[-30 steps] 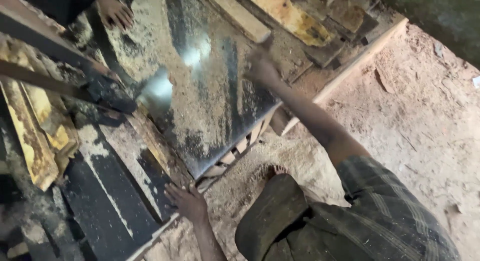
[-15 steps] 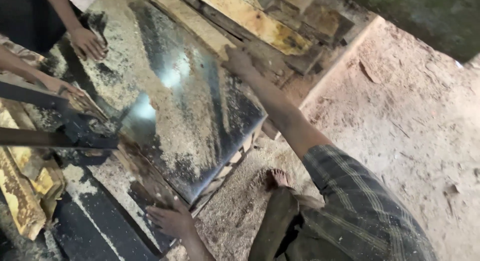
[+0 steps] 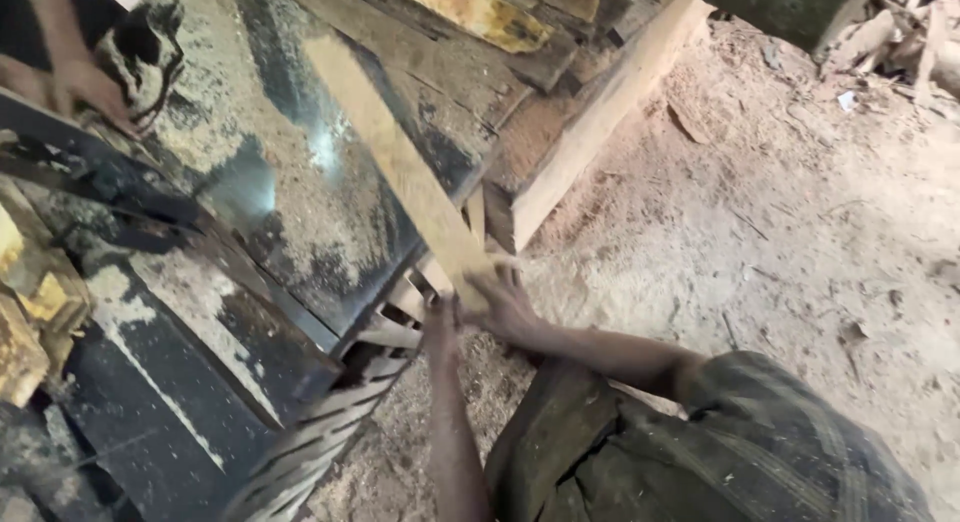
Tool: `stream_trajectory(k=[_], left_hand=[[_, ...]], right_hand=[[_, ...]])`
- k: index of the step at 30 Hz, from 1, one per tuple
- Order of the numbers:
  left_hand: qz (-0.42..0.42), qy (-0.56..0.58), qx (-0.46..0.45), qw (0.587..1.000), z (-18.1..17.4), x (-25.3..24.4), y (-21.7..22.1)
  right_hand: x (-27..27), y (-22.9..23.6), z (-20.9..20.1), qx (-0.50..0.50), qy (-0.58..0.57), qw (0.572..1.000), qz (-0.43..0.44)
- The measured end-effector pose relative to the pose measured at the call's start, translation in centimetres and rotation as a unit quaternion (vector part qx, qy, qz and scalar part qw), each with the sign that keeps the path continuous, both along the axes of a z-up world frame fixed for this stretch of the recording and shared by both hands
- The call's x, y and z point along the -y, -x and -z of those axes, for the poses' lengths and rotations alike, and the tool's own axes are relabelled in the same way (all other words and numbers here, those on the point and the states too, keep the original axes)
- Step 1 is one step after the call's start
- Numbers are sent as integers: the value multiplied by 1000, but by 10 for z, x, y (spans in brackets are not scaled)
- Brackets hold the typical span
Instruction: The person cuts pieces of wood using a saw, pushing each plank through the blade by hand, turning it over, and running it through the machine again.
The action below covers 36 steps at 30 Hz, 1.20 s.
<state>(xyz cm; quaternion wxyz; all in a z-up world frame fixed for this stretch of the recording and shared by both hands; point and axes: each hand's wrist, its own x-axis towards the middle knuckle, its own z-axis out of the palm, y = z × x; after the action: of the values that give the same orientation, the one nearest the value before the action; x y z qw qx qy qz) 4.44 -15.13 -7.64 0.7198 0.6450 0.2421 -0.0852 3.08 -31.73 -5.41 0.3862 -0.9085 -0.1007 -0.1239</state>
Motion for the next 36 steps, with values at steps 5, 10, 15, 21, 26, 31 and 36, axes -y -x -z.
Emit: stream_trajectory(k=[5,10,15,21,26,31,36], left_hand=[[-40,166,22,985,22,45,130],[-67,259,-25,963,36,62,271],[-107,275,1,955,43,60,325],[-137,235,82,959,24,39,336],[-93,155,142,973,-23,32,311],[-120,114,-9,986,-83,-12,268],[-106,-94,-62,988,-109,-36,230]], right_hand=[[67,93,22,-238,-182,935,-191],[18,98,9,-370,-261,865,-217],[-46,159,5,-232,-268,887,-297],[-73,153,5,-264,-237,889,-291],[-94,119,-35,-337,-199,865,-313],[-154,78,-64,-315,-237,842,-369],[-191,51,-73,-341,-200,851,-346]])
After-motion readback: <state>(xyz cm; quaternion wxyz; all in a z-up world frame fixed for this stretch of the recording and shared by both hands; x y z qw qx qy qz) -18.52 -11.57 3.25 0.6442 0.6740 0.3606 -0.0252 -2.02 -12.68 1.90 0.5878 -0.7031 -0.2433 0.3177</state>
